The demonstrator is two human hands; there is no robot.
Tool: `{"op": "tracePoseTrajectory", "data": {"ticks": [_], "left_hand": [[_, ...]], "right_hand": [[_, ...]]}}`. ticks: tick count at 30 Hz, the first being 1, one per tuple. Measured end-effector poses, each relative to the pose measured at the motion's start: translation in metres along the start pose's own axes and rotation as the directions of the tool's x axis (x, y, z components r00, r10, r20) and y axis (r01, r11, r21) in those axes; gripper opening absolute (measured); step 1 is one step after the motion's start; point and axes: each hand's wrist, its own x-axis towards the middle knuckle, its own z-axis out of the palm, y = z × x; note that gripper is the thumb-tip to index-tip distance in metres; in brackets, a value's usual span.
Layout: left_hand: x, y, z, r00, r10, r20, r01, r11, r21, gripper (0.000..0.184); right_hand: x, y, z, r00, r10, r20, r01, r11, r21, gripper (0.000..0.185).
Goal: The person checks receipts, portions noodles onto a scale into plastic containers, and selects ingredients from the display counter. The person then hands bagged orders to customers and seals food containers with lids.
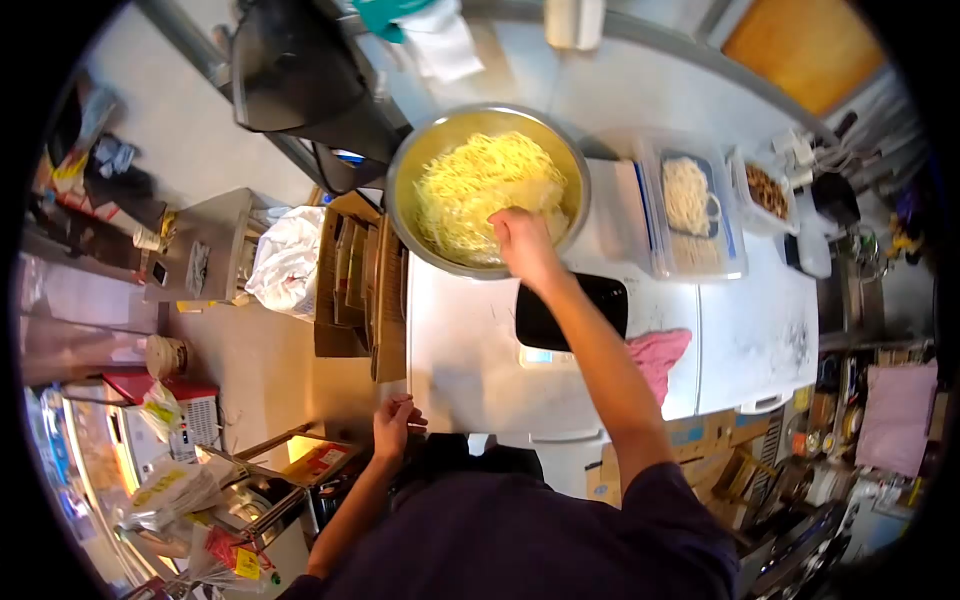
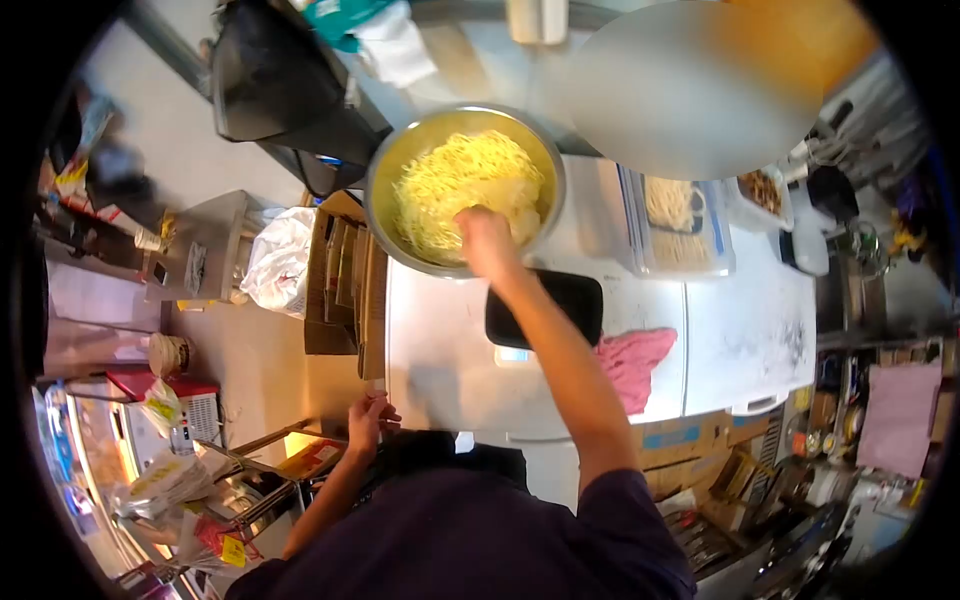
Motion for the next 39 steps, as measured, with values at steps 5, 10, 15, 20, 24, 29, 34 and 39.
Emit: {"op": "tracePoseTrajectory", "data": {"ticks": [5, 10, 15, 20, 24, 29, 34, 39], "left_hand": [[0.0, 0.005, -0.023, 0.997, 0.077, -0.002, -0.076, 0.983, -0.166, 0.015], [0.022, -0.027, -0.08, 0.994, 0.035, -0.107, -0.065, 0.955, -0.289, 0.012], [0.084, 0.042, -0.056, 0.971, 0.202, 0.13, -0.191, 0.977, -0.091, 0.026], [0.171, 0.158, 0.045, 0.912, 0.262, 0.316, -0.165, 0.939, -0.303, 0.067], [0.187, 0.191, 0.079, 0.931, 0.282, 0.23, -0.231, 0.946, -0.227, 0.044], [0.193, 0.19, 0.085, 0.948, 0.237, 0.212, -0.198, 0.962, -0.19, 0.033], [0.191, 0.183, 0.09, 0.954, 0.233, 0.187, -0.188, 0.954, -0.232, 0.03], [0.189, 0.169, 0.115, 0.954, 0.253, 0.16, -0.193, 0.928, -0.319, 0.03]], "right_hand": [[0.043, 0.082, 0.085, 0.824, 0.534, 0.19, -0.161, 0.541, -0.826, 0.071], [0.092, 0.089, 0.068, 0.823, 0.478, 0.307, -0.168, 0.721, -0.672, 0.109], [0.13, 0.065, 0.106, 0.79, 0.331, 0.516, 0.074, 0.784, -0.616, 0.108], [0.125, 0.098, 0.059, 0.786, 0.321, 0.528, -0.193, 0.939, -0.284, 0.082], [0.135, 0.13, 0.064, 0.849, 0.281, 0.448, 0.098, 0.749, -0.655, 0.065], [0.167, 0.164, 0.112, 0.808, 0.393, 0.438, -0.072, 0.804, -0.59, 0.082], [0.128, 0.116, 0.104, 0.595, 0.244, 0.766, -0.087, 0.967, -0.241, 0.107], [0.115, 0.084, 0.099, 0.766, 0.301, 0.568, -0.043, 0.906, -0.422, 0.094]]}}
